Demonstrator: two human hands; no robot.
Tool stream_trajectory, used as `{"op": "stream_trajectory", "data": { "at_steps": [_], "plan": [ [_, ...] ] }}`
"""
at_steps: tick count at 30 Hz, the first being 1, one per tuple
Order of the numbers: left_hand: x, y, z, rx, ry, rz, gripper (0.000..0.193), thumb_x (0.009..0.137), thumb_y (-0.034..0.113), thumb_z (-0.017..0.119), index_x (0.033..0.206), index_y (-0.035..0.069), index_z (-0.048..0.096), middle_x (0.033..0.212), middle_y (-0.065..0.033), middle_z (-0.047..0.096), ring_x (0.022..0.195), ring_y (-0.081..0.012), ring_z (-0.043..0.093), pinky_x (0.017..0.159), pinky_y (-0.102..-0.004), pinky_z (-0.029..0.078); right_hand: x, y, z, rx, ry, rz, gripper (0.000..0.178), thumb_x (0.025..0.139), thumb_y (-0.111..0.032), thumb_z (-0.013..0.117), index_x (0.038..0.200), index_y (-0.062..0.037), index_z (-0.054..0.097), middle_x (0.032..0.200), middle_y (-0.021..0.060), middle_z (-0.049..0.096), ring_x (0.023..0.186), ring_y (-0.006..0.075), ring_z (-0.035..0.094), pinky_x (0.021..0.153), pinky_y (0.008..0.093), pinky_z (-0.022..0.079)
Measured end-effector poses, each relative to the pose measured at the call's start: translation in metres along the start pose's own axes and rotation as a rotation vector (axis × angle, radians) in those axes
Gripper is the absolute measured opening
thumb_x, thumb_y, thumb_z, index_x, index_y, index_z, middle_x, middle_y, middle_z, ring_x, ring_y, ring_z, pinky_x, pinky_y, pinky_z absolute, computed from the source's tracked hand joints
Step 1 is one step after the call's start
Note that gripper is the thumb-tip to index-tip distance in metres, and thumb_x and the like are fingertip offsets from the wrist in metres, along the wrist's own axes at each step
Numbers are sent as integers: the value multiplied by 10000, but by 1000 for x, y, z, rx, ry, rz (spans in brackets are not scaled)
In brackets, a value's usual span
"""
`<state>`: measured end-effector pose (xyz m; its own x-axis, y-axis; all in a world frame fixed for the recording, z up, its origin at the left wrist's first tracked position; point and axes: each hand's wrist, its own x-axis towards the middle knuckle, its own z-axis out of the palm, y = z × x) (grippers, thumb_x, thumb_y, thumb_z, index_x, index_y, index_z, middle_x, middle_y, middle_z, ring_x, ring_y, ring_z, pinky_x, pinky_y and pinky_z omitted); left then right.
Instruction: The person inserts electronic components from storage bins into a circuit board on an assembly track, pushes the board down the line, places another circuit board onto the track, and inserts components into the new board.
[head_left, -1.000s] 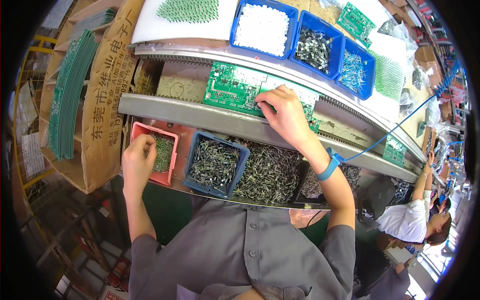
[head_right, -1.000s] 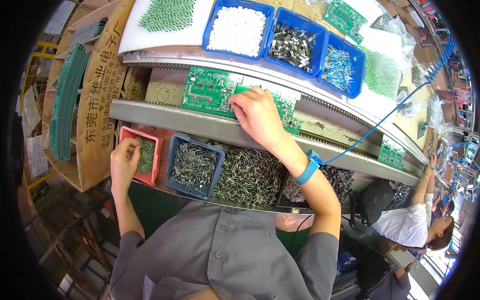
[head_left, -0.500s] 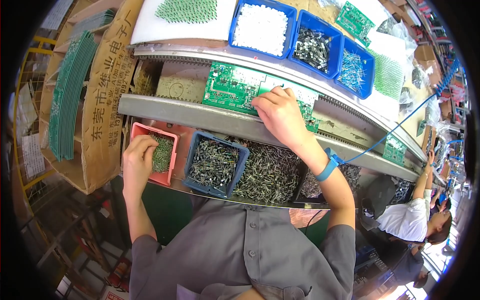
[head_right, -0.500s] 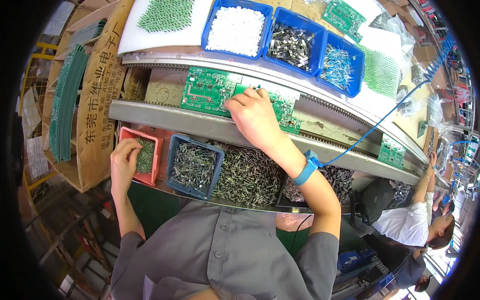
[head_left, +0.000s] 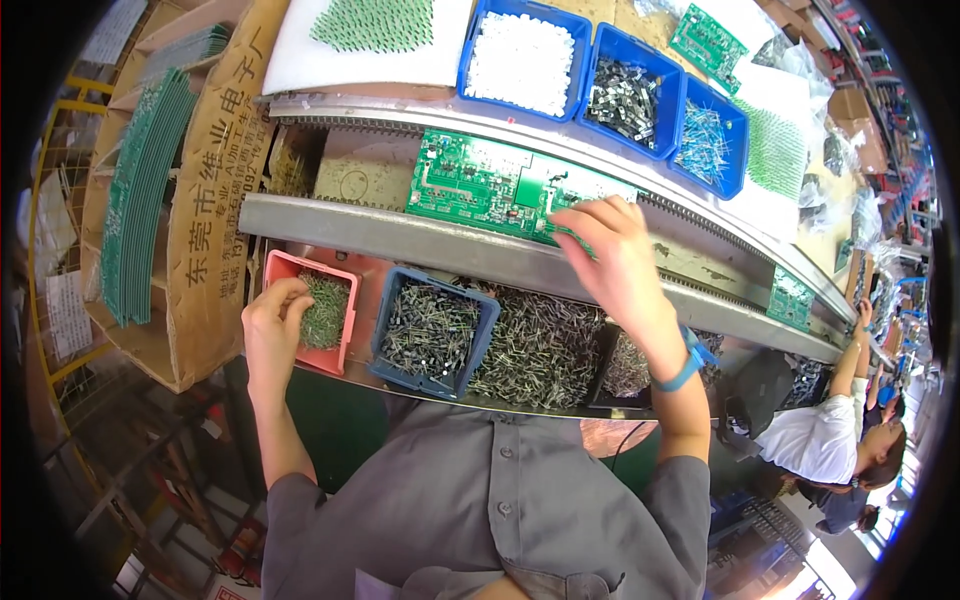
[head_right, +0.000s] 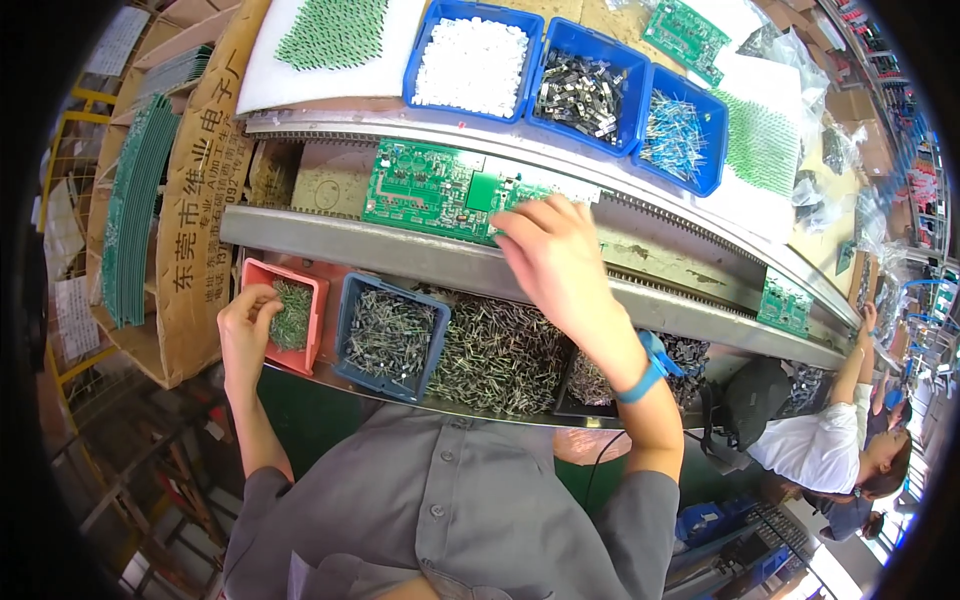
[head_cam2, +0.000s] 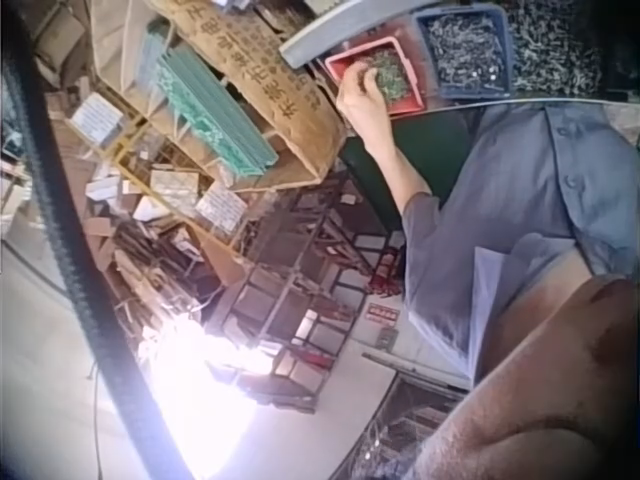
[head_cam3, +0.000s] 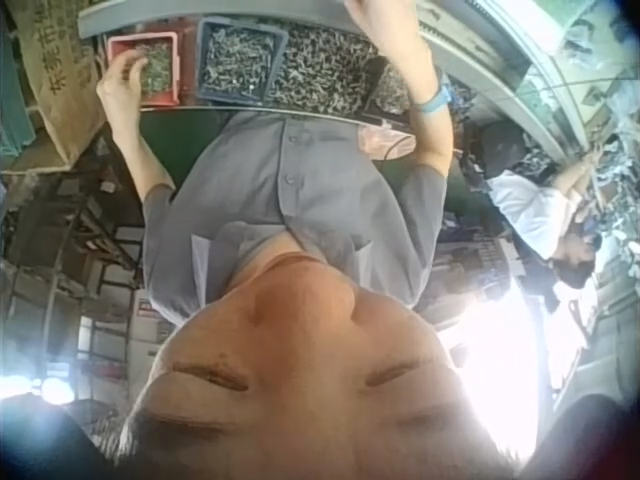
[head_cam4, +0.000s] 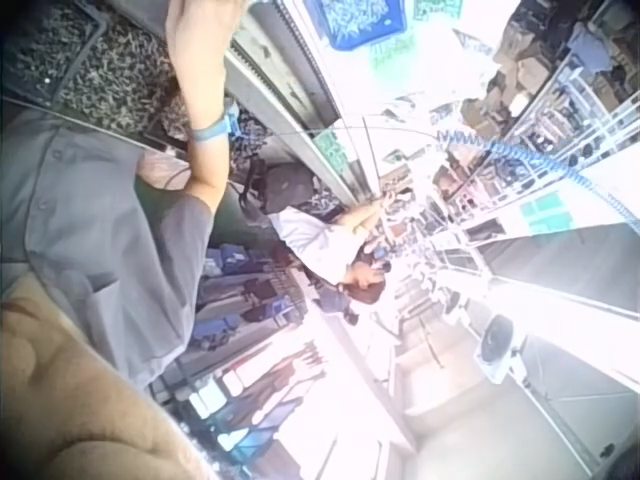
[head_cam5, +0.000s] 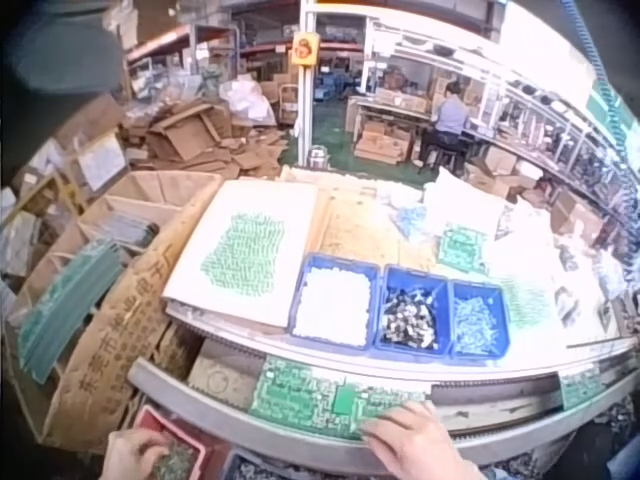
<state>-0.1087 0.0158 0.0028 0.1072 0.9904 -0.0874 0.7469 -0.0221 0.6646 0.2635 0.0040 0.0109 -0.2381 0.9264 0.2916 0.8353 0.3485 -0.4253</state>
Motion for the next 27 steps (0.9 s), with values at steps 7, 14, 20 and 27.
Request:
{"op": "stream_trajectory", "data": {
  "at_steps": [7,14,20,27],
  "plan": [
    [0,-11,0,48,29,110,114,800,-52,634,906,-53,674,837,-145,678,707,-216,653,654,-293,507,-86,-13,-73,-38,-273,445,83,743,-39,683,817,-35,647,726,126,597,719,337,596,632,418,473],
    [5,-2,-6,48,6,57,131,803,-66,620,920,-50,676,842,-139,679,725,-207,653,664,-284,503,-147,-28,-58,-144,-412,646,205,694,-15,698,889,-52,647,763,136,579,726,354,606,631,431,480],
    [23,28,-1,-100,-34,169,98,799,-62,632,889,-41,665,838,-106,674,735,-166,629,684,-266,493,-167,-30,-46,-93,-252,692,126,732,1,663,839,-50,619,764,121,577,716,333,595,617,420,477],
    [62,76,50,-214,-266,411,80,825,11,660,901,-9,650,846,-104,644,758,-214,631,666,-295,488,-172,-26,-48,-25,-233,700,82,742,18,632,800,-37,613,745,124,578,717,333,592,627,416,475]
  ]
}}
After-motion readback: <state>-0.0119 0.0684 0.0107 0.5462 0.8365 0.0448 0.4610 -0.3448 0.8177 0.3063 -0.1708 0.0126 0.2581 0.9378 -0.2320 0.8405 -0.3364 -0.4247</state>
